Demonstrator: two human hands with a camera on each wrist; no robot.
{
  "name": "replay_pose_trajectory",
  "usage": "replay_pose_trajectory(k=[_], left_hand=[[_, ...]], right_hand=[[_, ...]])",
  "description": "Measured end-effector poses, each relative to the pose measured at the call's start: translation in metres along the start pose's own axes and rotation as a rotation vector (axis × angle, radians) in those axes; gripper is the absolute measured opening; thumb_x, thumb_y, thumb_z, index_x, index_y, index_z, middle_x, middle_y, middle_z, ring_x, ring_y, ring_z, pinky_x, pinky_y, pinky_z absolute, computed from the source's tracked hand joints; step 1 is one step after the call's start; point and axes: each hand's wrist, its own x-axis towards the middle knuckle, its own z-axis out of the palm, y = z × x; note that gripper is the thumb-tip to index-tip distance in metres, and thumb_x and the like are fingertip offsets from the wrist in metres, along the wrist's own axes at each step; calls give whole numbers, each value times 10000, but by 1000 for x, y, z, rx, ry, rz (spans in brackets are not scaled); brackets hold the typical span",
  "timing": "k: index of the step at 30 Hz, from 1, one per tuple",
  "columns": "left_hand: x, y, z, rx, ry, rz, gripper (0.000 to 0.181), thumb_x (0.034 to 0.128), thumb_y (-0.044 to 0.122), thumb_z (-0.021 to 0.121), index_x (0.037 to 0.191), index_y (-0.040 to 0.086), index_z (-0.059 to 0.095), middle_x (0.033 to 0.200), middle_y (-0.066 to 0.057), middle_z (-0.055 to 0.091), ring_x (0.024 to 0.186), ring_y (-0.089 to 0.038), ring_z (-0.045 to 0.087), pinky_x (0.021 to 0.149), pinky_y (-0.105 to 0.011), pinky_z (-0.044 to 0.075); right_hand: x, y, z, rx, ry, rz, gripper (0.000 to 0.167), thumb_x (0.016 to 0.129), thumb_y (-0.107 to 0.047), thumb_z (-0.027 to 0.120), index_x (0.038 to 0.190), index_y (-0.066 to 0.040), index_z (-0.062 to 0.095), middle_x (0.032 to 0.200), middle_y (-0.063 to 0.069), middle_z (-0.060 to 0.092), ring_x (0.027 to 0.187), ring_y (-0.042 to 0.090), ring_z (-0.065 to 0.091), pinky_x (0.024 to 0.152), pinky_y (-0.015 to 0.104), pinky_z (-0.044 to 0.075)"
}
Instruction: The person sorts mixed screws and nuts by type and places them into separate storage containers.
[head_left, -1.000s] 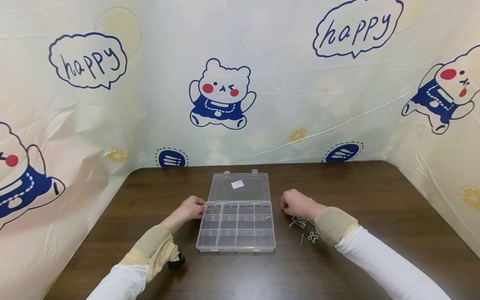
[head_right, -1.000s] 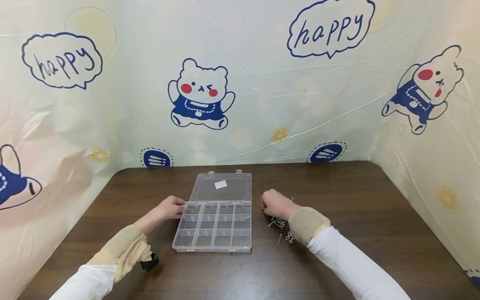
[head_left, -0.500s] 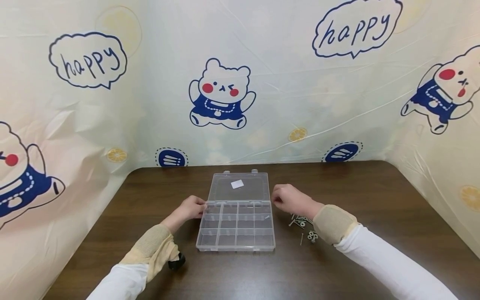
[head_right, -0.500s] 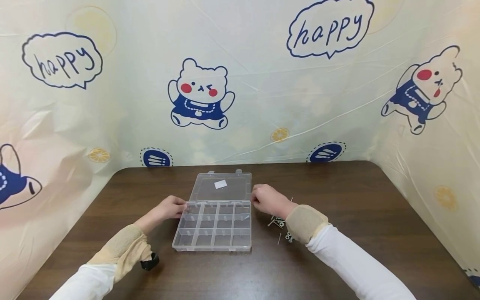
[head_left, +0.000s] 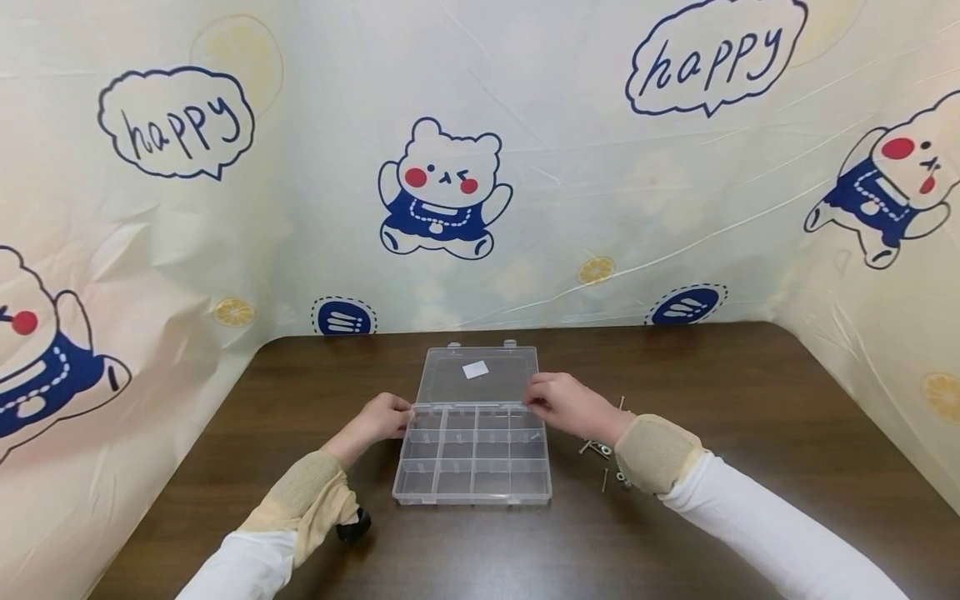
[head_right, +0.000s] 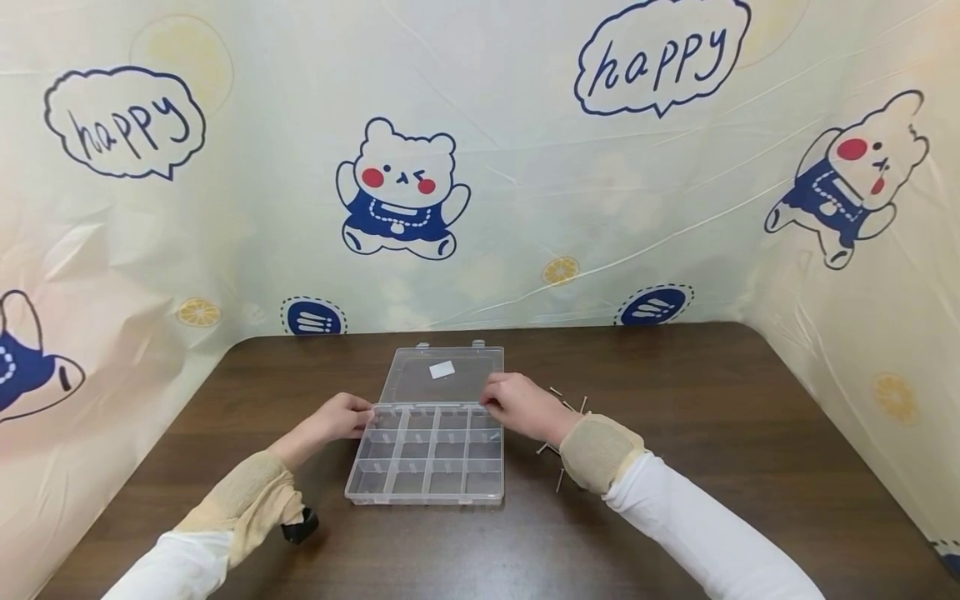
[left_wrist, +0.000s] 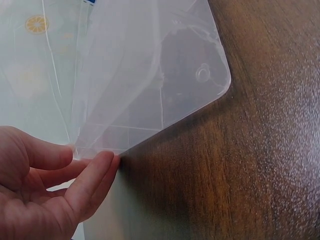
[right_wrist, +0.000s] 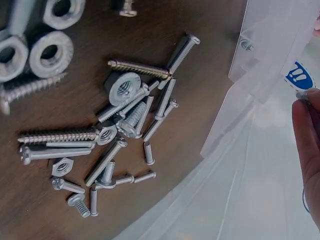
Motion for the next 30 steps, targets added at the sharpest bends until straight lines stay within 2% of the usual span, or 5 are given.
replay_pose_trajectory(k=[9,12,15,24,30], left_hand=[[125,-181,0,-106,-3,-29,386,821,310,672,1049,-1,648,926,-133,646,787,-220,649,626,-342,574],[143,-207,1,-125,-9,-40,381,807,326,684,1042,28,656,934,-138,648,796,-237,649,619,-358,574],[120,-173,0,-112,3,-32,377,808,319,685,1032,18,657,915,-120,650,782,-212,650,619,-344,574],[-44,66,1,13,22,-49,271,889,28,507,1065,-169,568,939,-217,603,807,-213,620,707,-339,565],[-23,34,-1,8,-3,-12,274,888,93,557,1016,-146,597,878,-198,599,759,-203,621,642,-330,569]], right_hand=[[-4,0,-7,-40,-69,29,91,798,4,644,854,-57,681,838,-9,629,766,96,590,690,234,530],[-8,-1,-10,-65,-106,35,91,796,7,639,847,-54,684,812,-14,628,753,106,600,684,244,533],[-12,-1,-12,-101,-148,46,80,800,-8,636,836,-59,685,784,-22,621,734,103,600,672,245,534],[-26,5,-20,-180,-264,58,90,778,-18,638,745,-101,640,676,-64,537,614,67,494,562,224,483],[-37,13,-26,-189,-314,75,91,770,-19,642,730,-98,620,662,-54,551,603,80,507,550,236,484]])
